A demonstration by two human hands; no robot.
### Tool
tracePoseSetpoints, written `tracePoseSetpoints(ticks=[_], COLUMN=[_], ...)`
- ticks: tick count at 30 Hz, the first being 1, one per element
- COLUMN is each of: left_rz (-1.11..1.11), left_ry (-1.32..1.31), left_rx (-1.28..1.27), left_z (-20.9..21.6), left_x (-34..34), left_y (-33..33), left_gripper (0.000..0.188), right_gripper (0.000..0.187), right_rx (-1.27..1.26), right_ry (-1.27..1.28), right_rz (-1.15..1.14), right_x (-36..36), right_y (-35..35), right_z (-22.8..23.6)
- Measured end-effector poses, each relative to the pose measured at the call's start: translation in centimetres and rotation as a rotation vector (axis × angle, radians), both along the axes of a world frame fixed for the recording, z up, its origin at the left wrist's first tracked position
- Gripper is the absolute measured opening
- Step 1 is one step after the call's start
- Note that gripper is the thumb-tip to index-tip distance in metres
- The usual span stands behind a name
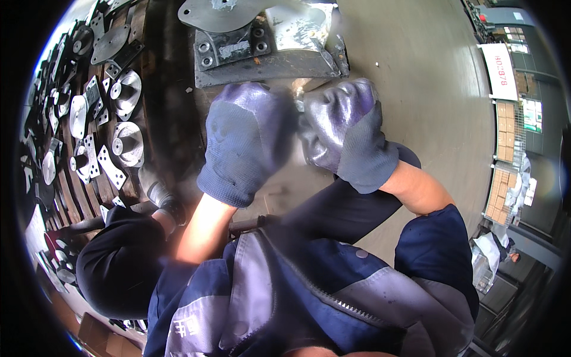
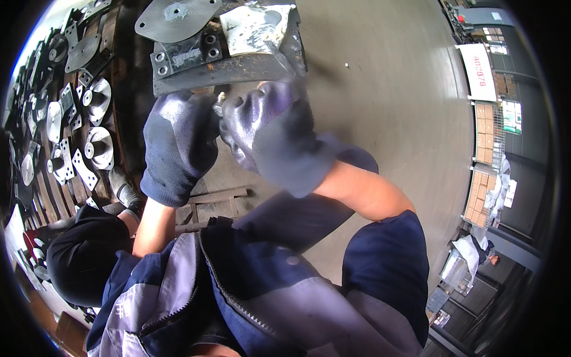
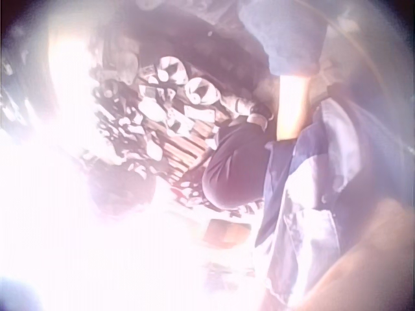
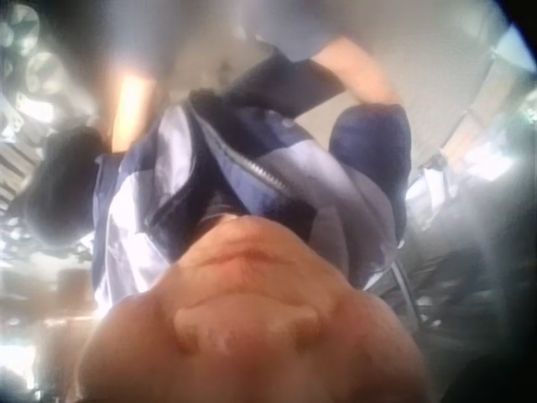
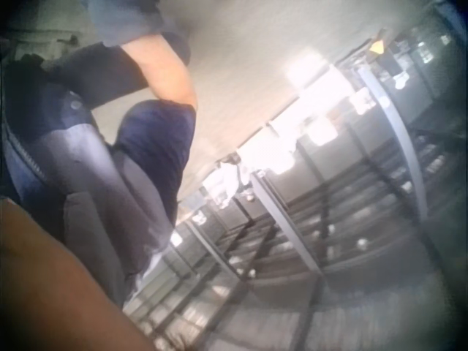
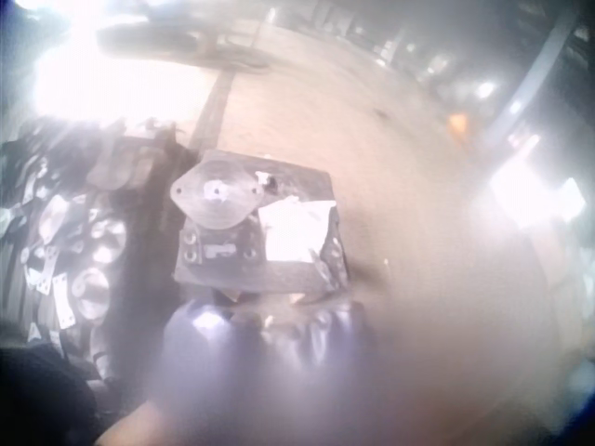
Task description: The person scoops a white compound from a sheet and applies it to the surface of metal parts using a small tool. They work on several parts sequentially, spreading the material and placing each finished part onto a nearby wooden pallet.
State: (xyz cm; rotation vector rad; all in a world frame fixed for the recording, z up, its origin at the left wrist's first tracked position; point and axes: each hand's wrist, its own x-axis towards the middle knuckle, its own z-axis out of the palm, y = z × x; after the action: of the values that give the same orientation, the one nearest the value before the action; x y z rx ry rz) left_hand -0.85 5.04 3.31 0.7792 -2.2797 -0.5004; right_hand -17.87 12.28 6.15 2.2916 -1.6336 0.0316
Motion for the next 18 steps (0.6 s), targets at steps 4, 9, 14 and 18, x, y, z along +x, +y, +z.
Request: tracePoseSetpoints(ticks=[4,9,14,18], left_rz=[0.058,0.159,0.072,0.068], left_ry=[0.021,0.247,0.279,0.287], left_rx=[0.009,0.22,0.714,0.59], left_z=[-0.7,-3.0,-2.4,-3.7], left_x=[-0.4,-4.8,-6.3,-8.3], left_y=[0.1,0.0,-0.8,-0.8], left_gripper=[0.018,0.011,0.028,0.022], right_gripper=[0.018,0.01,0.02,0.022], right_rx=[-0.049,-0.056,0.12,0.509], right_ry=[-0.209,-0.385,-0.892,-1.364], right_rz=[0.004,-0.065,-0.216,-0.503], right_x=[0.1,-2.6,-6.3,-10.5], right_y=[-0.8,-2.5,-3.7,-6.9], right_z=[0.3,-1.3,-5.2,-6.1])
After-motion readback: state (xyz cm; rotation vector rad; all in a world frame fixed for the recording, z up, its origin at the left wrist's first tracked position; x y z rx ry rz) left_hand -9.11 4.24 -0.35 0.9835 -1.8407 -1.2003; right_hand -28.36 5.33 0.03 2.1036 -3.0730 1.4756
